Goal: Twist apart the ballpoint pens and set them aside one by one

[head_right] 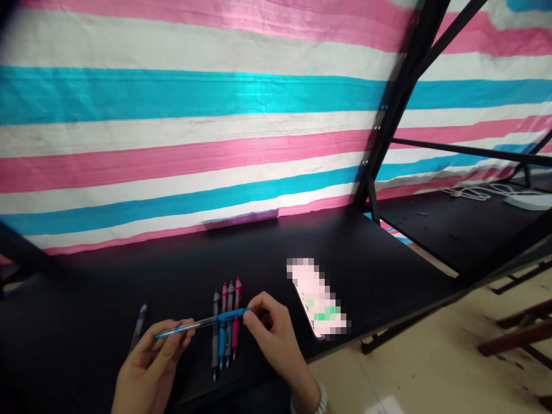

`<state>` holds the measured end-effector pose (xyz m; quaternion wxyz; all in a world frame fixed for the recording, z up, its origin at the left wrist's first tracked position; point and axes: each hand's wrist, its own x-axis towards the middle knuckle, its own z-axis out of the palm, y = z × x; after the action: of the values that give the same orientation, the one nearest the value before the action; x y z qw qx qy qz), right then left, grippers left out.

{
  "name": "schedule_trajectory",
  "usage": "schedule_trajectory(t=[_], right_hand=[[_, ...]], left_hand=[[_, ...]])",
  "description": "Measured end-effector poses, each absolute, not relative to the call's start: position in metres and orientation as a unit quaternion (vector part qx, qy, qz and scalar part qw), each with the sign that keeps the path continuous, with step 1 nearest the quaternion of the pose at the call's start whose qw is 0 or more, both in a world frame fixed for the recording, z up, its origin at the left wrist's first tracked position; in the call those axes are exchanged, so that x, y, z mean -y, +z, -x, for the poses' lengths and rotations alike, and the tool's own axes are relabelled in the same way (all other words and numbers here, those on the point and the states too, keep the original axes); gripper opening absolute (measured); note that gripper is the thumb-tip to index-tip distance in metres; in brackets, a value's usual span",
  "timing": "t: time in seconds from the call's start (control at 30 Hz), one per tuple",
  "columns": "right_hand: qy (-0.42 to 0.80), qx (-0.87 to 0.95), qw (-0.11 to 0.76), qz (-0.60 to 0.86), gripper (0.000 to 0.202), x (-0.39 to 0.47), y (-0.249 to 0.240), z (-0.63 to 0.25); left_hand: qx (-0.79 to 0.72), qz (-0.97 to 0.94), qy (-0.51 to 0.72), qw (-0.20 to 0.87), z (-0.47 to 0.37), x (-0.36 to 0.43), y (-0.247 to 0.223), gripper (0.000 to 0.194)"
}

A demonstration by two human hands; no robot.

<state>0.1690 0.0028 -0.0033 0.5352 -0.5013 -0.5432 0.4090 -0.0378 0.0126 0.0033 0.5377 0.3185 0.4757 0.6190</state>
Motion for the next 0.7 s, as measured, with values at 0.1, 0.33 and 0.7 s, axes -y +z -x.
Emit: schedule_trajectory(t=[0.1, 0.33, 0.7], right_hand=[[0.403, 0.544, 0.532, 0.508, 0.03, -0.002, -0.003, -0.168], [0.419, 0.537, 0.534, 0.501, 0.026, 0.0, 0.0, -0.17], [0.26, 0.592, 0.593, 0.48, 0.022, 0.029, 0.005, -0.187]], left_hand=[[-0.475, -0.317, 0.62, 0.538, 0.038, -0.012, 0.002, 0.037], [-0.468, -0.315, 0.624, 0.541, 0.04, -0.011, 0.002, 0.036], [-0.479, -0.243, 0.617, 0.575, 0.041, -0.015, 0.006, 0.042]])
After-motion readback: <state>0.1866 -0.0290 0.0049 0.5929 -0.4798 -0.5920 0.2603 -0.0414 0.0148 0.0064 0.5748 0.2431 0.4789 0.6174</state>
